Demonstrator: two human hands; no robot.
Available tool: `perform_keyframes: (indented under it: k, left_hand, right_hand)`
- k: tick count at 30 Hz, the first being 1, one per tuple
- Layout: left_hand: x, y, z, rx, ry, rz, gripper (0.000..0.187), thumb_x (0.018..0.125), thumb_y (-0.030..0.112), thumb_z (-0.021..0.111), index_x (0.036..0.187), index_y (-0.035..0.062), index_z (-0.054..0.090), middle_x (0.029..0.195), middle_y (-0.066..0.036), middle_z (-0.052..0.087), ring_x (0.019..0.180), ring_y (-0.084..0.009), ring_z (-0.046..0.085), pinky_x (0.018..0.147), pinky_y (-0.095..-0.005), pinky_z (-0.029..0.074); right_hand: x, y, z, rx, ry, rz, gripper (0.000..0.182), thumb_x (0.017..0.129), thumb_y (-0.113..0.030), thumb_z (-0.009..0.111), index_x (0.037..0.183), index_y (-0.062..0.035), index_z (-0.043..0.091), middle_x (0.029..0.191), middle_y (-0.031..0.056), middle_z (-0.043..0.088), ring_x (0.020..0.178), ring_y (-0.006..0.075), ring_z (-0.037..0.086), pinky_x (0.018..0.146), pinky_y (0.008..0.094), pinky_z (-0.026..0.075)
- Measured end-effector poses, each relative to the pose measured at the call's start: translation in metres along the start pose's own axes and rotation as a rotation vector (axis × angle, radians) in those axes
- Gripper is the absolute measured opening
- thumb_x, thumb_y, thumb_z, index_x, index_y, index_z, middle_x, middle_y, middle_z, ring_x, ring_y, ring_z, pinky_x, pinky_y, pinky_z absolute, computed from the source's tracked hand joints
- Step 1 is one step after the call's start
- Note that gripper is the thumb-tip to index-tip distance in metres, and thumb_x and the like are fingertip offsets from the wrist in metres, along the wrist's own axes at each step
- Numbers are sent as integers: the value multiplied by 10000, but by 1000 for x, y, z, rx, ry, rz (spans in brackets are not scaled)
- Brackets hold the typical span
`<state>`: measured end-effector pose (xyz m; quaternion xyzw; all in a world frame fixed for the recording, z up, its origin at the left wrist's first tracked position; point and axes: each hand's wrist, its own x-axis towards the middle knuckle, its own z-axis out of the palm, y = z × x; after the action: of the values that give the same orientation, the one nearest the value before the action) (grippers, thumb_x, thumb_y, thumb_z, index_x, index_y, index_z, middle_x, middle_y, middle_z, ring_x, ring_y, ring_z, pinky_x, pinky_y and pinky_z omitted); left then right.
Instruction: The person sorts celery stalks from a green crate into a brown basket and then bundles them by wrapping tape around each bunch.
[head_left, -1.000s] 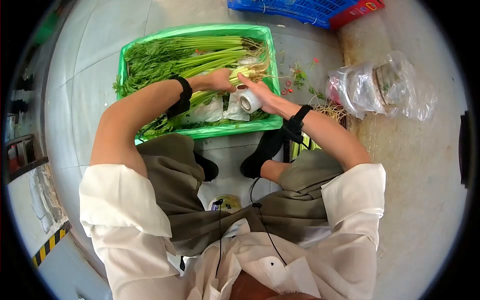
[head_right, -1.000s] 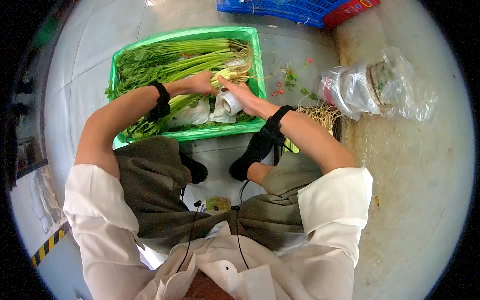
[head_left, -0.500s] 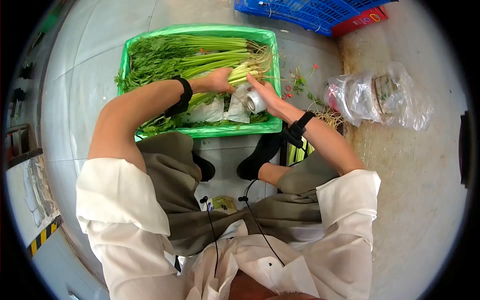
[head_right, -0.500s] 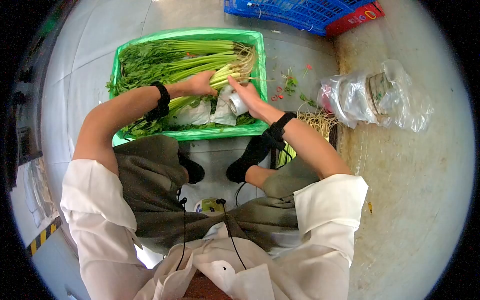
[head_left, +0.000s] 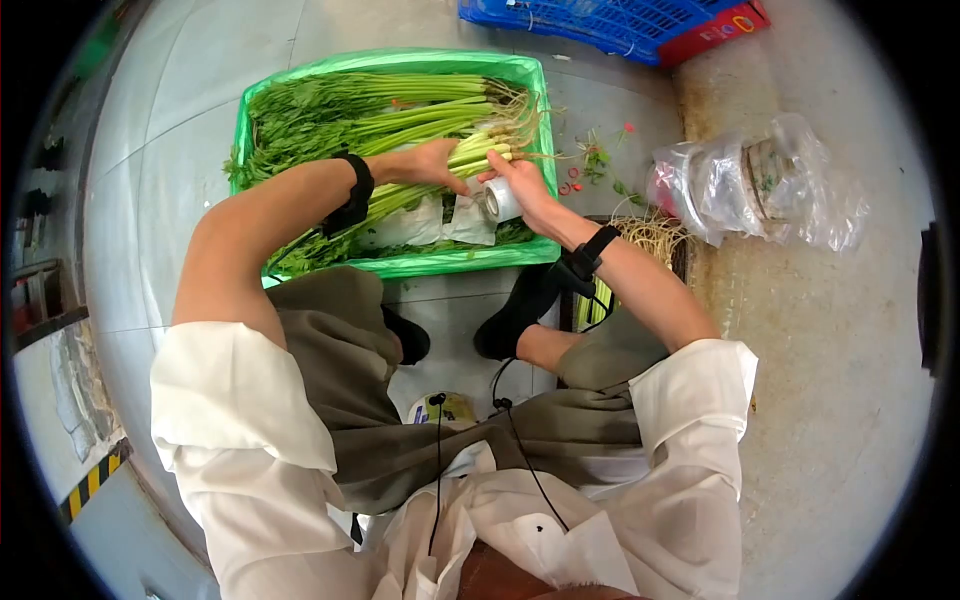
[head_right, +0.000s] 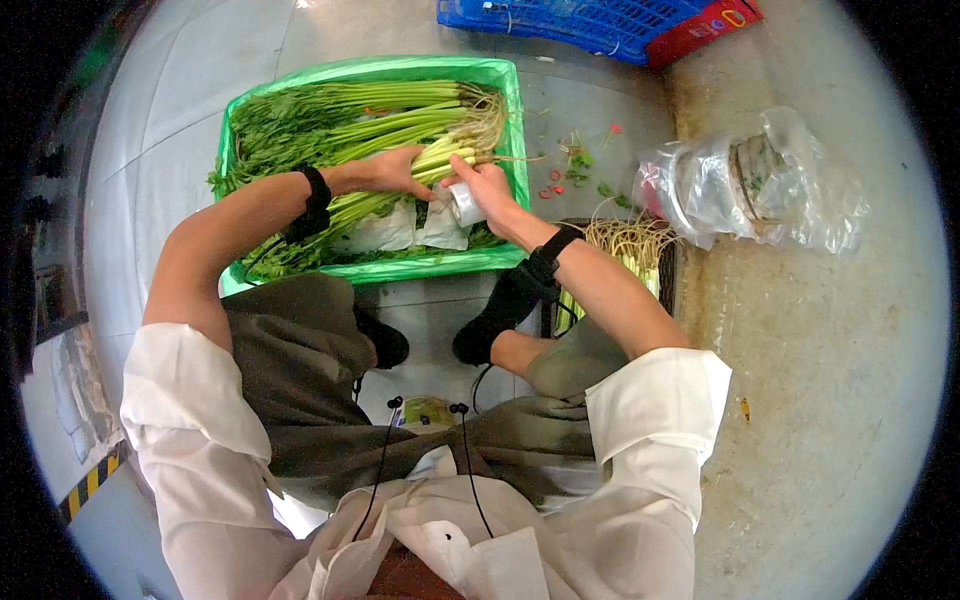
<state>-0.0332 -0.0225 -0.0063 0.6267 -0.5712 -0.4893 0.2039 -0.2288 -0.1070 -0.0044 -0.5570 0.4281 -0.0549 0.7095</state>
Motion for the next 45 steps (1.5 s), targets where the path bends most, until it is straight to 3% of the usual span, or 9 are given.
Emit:
perform_keyframes:
  k: [10,12,18,21,24,34,36,38,45]
  left_hand:
    - [15,-9,22,147,151,-101,554,693,251,739,1119,-53,557,947,-205,653,844,-294,647,738,-384,510]
    - [11,0,14,146,164,-131,515,702,246,743,1083,-55,570,896,-187,661,779,-270,654,676,-374,518]
    - [11,3,-11,-350,-101,-240,258,814,197,712,919,-27,639,784,-86,669,627,-124,592,471,-294,449]
    - [5,16,-17,-517,-214,-196,284,856,235,710,1013,13,627,895,-67,694,652,-78,574,509,-246,462]
    - [-1,24,-7,-569,-174,-163,346,850,241,719,1078,8,602,926,-76,698,637,-73,564,507,-253,465]
    - [1,28,9,-443,108,-169,276,744,163,777,925,-5,654,768,-59,652,610,-113,572,495,-263,436]
    - [0,26,6,-398,122,-188,271,736,145,771,924,-11,655,774,-61,652,618,-117,578,500,-266,441]
    - [3,23,6,-357,106,-155,287,725,144,772,931,-19,655,774,-64,651,630,-127,589,511,-275,456]
    - [17,0,6,-480,119,-98,266,763,128,754,963,-7,643,765,-58,642,638,-116,575,553,-279,445]
  right_hand:
    - [9,-4,-15,-424,-46,-108,595,932,-565,499,1020,7,637,849,80,696,697,121,614,625,278,479]
    - [10,-13,-21,-210,-146,107,702,929,-636,424,1069,29,604,839,91,686,697,131,618,639,277,486]
    - [-3,-32,-45,-230,-124,199,805,915,-711,303,1147,24,538,864,93,665,746,160,671,644,296,528]
    - [3,-17,-41,-172,-39,134,800,924,-704,288,1146,21,543,906,99,651,820,166,649,729,295,504]
    - [8,2,-29,-344,101,-173,802,936,-682,280,1139,44,555,945,149,648,855,245,620,779,359,469]
    - [5,1,28,-472,259,-202,803,924,-673,338,1103,79,556,1007,220,631,936,331,603,836,393,436]
    - [9,3,27,-518,216,-137,771,932,-652,362,1178,60,525,1039,204,633,939,266,619,802,349,463]
    - [19,12,23,-165,-15,12,701,935,-604,439,1231,29,502,1068,156,625,973,175,610,784,294,479]
    - [4,5,4,-255,-314,-17,707,884,-515,614,1279,49,454,1101,148,609,961,175,593,830,323,463]
